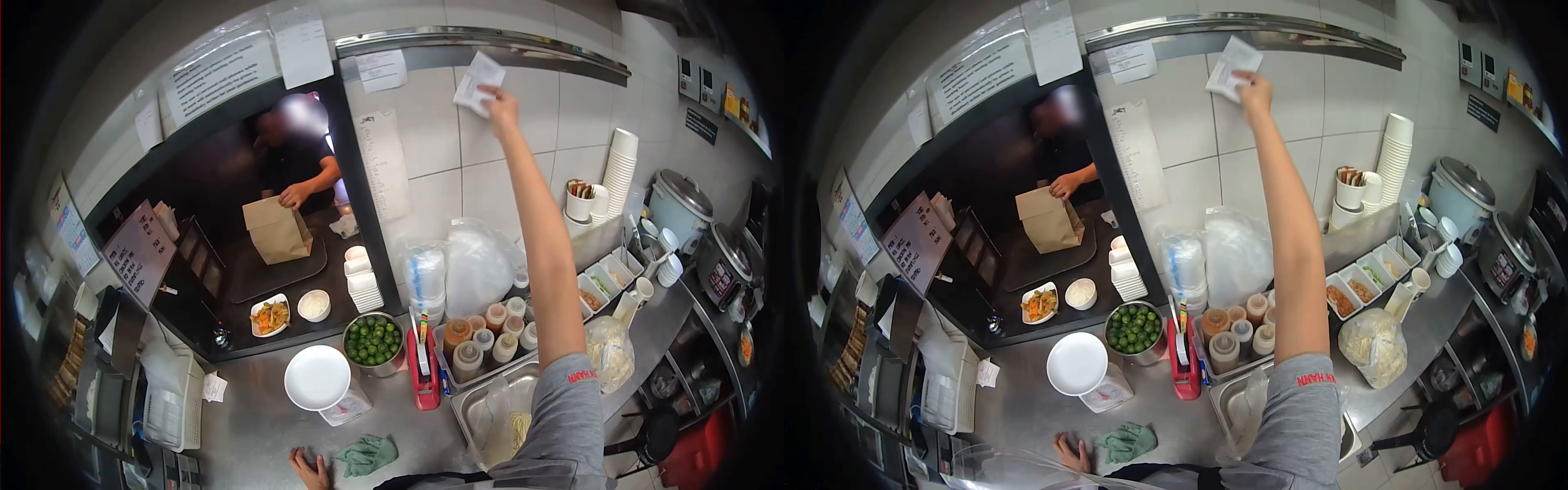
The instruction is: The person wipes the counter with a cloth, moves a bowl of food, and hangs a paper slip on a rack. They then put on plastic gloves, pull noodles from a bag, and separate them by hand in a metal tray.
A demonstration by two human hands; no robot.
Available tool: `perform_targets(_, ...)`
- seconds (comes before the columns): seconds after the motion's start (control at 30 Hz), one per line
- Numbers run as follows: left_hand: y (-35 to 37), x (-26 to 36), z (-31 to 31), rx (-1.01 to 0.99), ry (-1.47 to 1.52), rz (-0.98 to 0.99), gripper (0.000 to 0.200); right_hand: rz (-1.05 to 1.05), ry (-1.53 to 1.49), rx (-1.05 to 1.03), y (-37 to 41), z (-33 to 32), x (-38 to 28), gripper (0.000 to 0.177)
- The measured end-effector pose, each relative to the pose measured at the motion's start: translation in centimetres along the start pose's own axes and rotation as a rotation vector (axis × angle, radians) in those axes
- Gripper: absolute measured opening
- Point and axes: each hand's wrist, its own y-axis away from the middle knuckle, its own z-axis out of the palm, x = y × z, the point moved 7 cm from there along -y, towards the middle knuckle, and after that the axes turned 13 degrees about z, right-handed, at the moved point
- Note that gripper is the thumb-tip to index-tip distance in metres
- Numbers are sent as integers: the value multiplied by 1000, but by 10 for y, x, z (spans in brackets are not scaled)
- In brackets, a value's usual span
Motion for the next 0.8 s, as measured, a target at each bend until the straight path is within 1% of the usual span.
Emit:
perform_targets(0.07, 0, 0, 1, -5, 24, -25, 46, -156, -84, -117, 40, 23, -11, 46)
perform_targets(0.17, 0, -2, -1, 21, 8, -8, 44, -72, -206, -451, 93, 55, -47, 49)
perform_targets(0.27, 0, 2, -4, 31, 25, 8, 43, 16, 80, -434, 84, 81, -69, 53)
perform_targets(0.37, -4, 4, -2, -3, 73, -17, 49, 7, 176, -365, 50, 98, -93, 55)
perform_targets(0.4, -3, 3, -4, -23, 84, -35, 52, -25, 225, -330, 39, 102, -95, 55)
perform_targets(0.43, -3, 4, -5, -9, 78, -39, 50, -56, 272, -297, 28, 102, -94, 55)
perform_targets(0.5, -3, 4, -6, 22, 64, -58, 47, -169, 425, -75, 3, 95, -78, 54)
perform_targets(0.57, -4, 9, -10, 69, 51, -17, 41, -453, 467, 186, 80, 67, -98, 52)
perform_targets(0.63, -3, 8, -9, 67, 91, 42, 33, -621, 411, -2, 154, 52, -81, 50)
perform_targets(0.67, -3, 14, -5, 0, 129, 98, 32, -605, 422, -139, 213, 46, -76, 40)
perform_targets(0.7, -1, 23, 2, -71, 166, 162, 30, -543, 304, -297, 254, 39, -47, 30)
perform_targets(0.73, 5, 41, 16, -171, 192, 291, 31, -402, 393, -542, 301, 34, -15, 21)
perform_targets(0.77, 13, 66, 33, -270, 226, 419, 32, -313, 371, -763, 366, 26, 0, 17)
perform_targets(0.8, 16, 104, 32, -289, 173, 480, 30, -50, 367, -945, 432, 20, 2, 15)
